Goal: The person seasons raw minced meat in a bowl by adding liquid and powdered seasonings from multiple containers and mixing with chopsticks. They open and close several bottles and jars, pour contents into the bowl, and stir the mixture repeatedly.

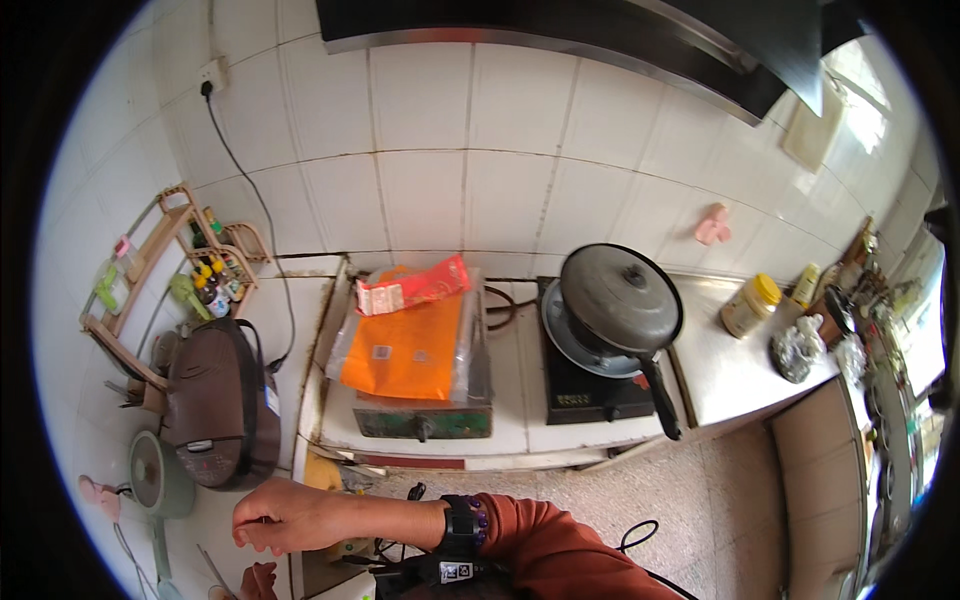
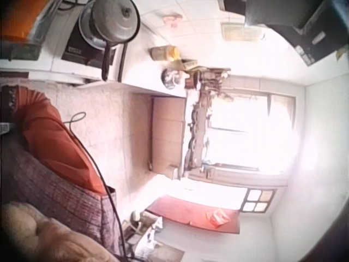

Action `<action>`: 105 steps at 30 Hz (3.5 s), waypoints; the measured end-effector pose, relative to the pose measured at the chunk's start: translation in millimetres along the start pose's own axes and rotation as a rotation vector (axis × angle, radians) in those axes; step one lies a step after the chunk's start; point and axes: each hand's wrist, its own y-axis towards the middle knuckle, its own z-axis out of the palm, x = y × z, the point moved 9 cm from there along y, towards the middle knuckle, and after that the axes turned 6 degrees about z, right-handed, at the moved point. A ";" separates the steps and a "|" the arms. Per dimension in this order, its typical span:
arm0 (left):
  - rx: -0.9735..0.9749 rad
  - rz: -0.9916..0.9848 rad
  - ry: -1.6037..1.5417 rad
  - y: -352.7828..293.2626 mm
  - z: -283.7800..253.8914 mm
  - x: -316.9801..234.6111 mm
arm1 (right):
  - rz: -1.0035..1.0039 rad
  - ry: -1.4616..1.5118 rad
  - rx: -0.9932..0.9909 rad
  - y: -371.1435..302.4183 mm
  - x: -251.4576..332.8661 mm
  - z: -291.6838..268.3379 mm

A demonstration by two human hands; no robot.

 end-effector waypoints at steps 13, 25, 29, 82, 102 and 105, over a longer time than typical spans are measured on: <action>-0.100 -0.070 -0.120 -101.4 10.3 27.3 | 0.121 0.038 -0.061 -57.7 -36.3 61.5; -0.242 -0.004 -0.109 -163.6 29.5 -31.8 | 0.111 0.077 -0.007 -147.9 -9.0 41.4; -0.239 -0.208 -0.061 -203.5 47.3 -53.5 | 0.209 0.113 -0.001 -163.5 -20.8 42.2; -0.805 -0.764 -0.267 -782.4 42.1 27.9 | 0.452 -0.091 0.255 -228.5 -146.9 436.7; -0.837 -0.624 -0.448 -358.9 -37.8 63.8 | -0.292 -0.320 -0.552 175.0 127.2 -55.7; -0.790 -0.546 -0.438 -287.3 -54.5 53.9 | -0.297 -0.359 -0.620 216.0 145.8 -99.4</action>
